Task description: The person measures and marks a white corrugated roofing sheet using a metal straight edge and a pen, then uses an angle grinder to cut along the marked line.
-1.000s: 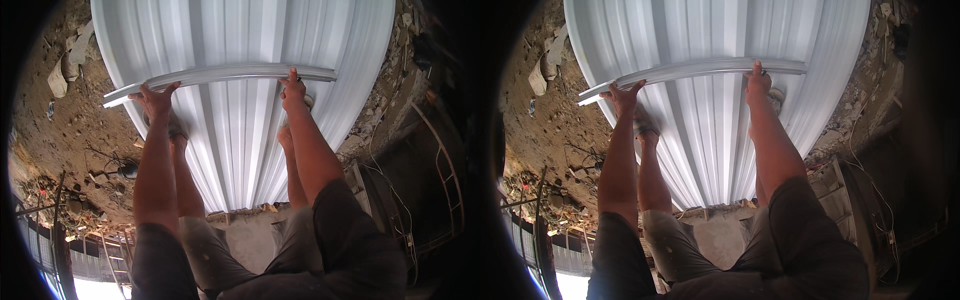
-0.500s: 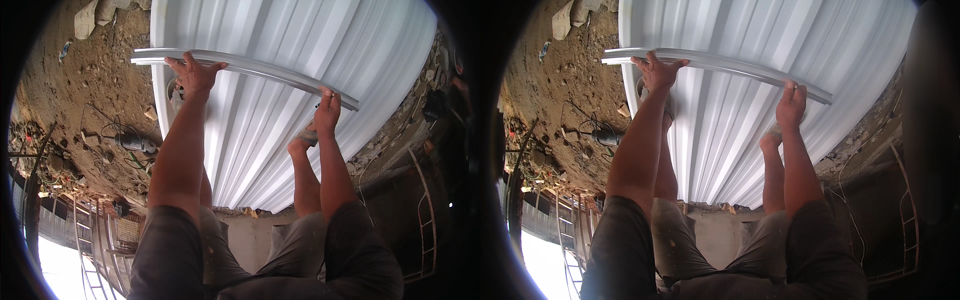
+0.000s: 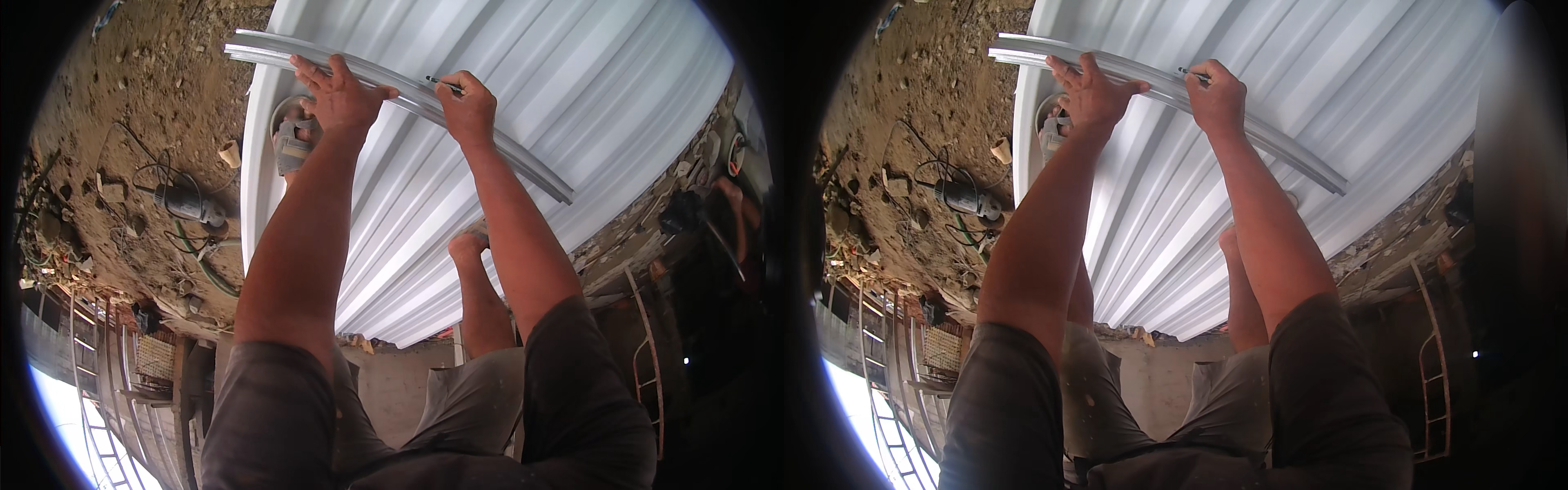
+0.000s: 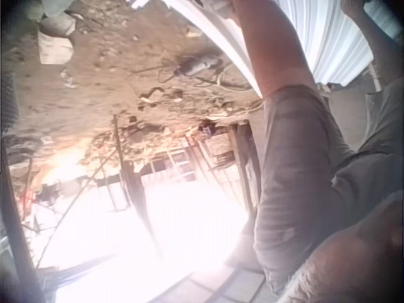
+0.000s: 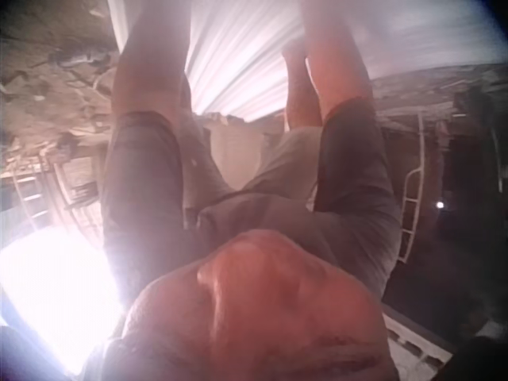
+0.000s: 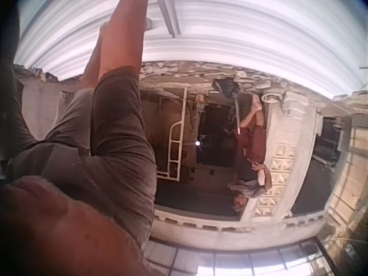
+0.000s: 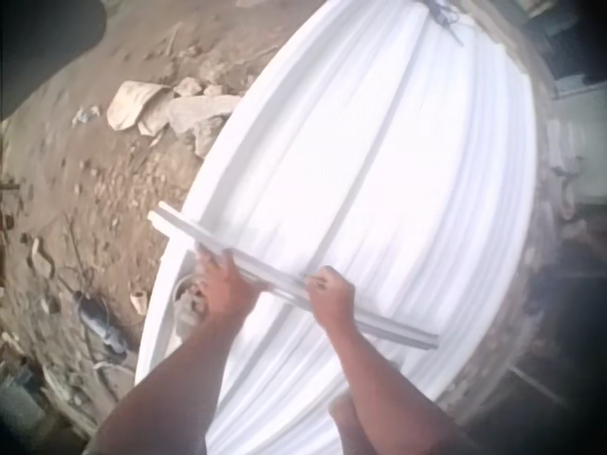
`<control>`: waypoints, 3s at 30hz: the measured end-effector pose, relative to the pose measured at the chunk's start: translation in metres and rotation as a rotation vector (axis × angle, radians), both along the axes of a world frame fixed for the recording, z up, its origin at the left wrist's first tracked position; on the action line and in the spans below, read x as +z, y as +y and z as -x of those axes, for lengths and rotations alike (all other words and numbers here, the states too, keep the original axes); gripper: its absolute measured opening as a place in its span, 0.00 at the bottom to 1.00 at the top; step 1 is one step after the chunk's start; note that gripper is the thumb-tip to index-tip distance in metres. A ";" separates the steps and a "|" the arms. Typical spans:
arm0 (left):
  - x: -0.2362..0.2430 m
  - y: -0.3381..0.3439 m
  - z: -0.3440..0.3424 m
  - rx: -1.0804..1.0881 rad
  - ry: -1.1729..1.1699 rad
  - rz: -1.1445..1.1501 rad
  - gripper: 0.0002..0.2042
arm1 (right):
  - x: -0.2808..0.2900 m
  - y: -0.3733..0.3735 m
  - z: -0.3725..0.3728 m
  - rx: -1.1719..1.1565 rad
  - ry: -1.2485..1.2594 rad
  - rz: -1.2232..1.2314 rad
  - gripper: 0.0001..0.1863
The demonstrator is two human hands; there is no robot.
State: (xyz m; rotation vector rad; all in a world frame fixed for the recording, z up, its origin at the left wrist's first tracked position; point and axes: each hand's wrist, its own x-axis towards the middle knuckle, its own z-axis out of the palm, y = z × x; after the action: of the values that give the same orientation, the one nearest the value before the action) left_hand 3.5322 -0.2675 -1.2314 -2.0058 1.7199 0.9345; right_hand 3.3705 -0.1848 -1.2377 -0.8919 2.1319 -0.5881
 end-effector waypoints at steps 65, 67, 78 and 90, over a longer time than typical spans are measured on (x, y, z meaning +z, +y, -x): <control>-0.001 0.001 -0.004 0.015 0.099 0.046 0.49 | -0.014 -0.024 -0.008 0.479 0.134 -0.327 0.06; 0.001 0.000 -0.001 0.018 0.106 0.039 0.49 | -0.014 -0.023 -0.007 0.471 0.128 -0.328 0.06; 0.001 -0.001 -0.005 0.028 0.095 0.044 0.50 | -0.004 -0.019 -0.005 0.473 0.104 -0.268 0.04; 0.004 -0.004 -0.008 0.084 0.099 -0.012 0.52 | 0.018 -0.062 -0.018 0.422 0.105 -0.267 0.04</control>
State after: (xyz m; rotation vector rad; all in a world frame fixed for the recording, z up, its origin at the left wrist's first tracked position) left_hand 3.5402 -0.2716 -1.2272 -2.0700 1.6875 1.0855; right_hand 3.3880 -0.2471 -1.2196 -1.1913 1.9673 -0.0426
